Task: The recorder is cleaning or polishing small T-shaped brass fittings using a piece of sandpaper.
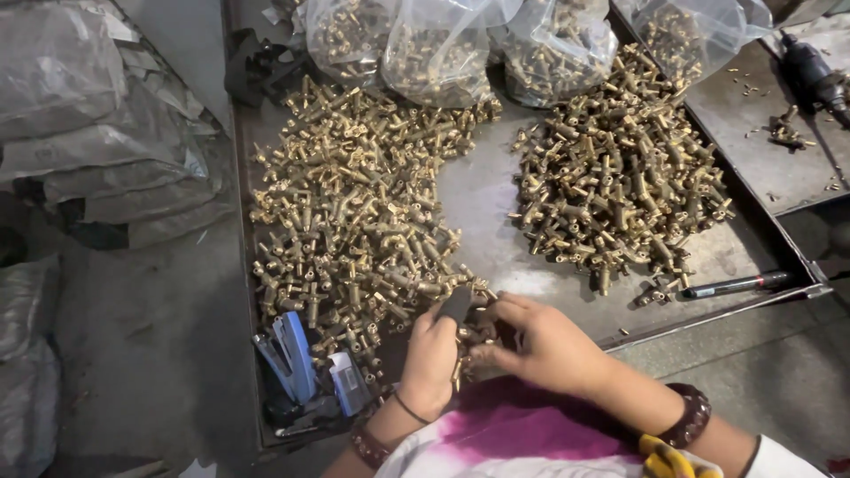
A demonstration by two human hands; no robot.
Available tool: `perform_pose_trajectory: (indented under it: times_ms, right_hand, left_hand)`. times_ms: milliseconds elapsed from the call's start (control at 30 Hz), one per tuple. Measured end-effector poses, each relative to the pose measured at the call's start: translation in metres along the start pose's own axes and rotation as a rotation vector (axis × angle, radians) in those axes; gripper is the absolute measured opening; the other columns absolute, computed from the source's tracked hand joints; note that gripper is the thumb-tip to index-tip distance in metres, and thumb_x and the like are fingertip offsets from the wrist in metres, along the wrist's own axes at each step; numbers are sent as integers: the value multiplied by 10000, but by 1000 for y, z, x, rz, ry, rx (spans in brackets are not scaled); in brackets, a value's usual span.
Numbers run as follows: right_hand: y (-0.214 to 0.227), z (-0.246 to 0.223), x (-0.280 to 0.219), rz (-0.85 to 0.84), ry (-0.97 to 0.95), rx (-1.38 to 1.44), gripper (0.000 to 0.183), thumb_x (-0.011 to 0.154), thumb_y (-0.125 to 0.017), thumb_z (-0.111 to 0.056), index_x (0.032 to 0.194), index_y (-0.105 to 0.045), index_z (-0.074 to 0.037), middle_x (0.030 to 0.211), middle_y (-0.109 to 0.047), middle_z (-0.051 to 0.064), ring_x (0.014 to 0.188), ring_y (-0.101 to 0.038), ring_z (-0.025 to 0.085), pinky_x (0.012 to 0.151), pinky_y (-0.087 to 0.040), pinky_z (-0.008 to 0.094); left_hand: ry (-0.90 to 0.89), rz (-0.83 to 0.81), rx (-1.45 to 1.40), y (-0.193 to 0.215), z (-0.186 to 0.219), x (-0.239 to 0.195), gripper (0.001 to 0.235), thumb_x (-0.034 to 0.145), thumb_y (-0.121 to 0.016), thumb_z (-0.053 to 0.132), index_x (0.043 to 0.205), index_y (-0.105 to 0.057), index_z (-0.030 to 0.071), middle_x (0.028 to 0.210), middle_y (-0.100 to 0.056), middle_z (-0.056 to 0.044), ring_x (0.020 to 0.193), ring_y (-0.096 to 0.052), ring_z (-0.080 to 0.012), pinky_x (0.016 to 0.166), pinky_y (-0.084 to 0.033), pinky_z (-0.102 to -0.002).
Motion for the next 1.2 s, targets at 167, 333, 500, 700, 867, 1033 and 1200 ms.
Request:
perform_pose_trajectory:
  times_ms: [167, 333, 500, 700, 867, 1033, 1200]
  right_hand:
    - [2, 6, -6, 33, -138, 214, 421, 768, -809, -186, 1144, -677, -51, 837, -721, 85, 738, -705, 225, 706, -573, 342]
    - [-16, 77, -17, 75, -517, 780, 233, 923, -659, -134, 1124, -687, -19, 737, -690, 64, 624, -647, 169, 582, -533, 321]
    - [-3, 71, -22, 171, -526, 1096, 171, 988, -577, -106, 1064, -636, 36, 747, -633, 54, 615, -612, 162, 595, -519, 305]
    - [11, 61, -29, 177, -534, 1025, 207, 967, -570, -170, 1076, -652, -14, 704, -618, 65, 594, -597, 165, 581, -507, 313]
    - [-5, 80, -45, -24, -621, 1091, 412, 1056, -486, -309, 845, -579, 32, 630, -557, 81, 559, -578, 209, 552, -500, 344]
    - [-5, 62, -56, -173, -622, 1306, 384, 1054, -460, -321, 809, -527, -33, 609, -478, 47, 525, -506, 196, 504, -472, 356]
    - [-8, 57, -61, -200, -654, 1242, 328, 1026, -482, -286, 835, -549, -28, 650, -468, 31, 577, -535, 206, 569, -538, 385]
  left_hand:
    - [-29, -9, -65, 2, -10, 2, 304, 1025, -460, 76, 1160, -701, -51, 986, -748, -98, 826, -716, -147, 747, -581, -269]
    - [68, 29, -1, -4, 1, -7, 321, 1029, -524, 94, 1287, -691, 2, 829, -639, -77, 555, -573, -116, 424, -439, -234]
    - [-27, -128, 291, -53, 55, -36, 548, 883, -613, -55, 1416, -576, 64, 992, -719, -25, 670, -665, -54, 499, -486, -177]
    - [-201, -209, 473, -57, 60, -39, 454, 951, -657, -40, 1398, -671, 41, 1015, -744, -102, 703, -587, -48, 584, -485, -177]
    - [-221, -228, 477, -74, 75, -47, 436, 944, -665, -9, 1373, -645, 64, 1096, -768, -107, 866, -724, -79, 737, -598, -199]
    - [-135, -215, 698, -73, 73, -50, 510, 877, -622, -27, 1368, -647, 111, 1154, -755, -67, 806, -717, -167, 634, -568, -289]
    - [-299, -341, 743, -79, 75, -53, 402, 879, -619, -44, 1269, -672, 35, 1138, -763, -91, 1018, -736, -164, 907, -571, -309]
Point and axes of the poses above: each hand's wrist, its own x-axis towards the middle knuckle, its own y-axis out of the back of the hand, z = x × y, the point moved 7 cm from there along x, towards the middle knuckle
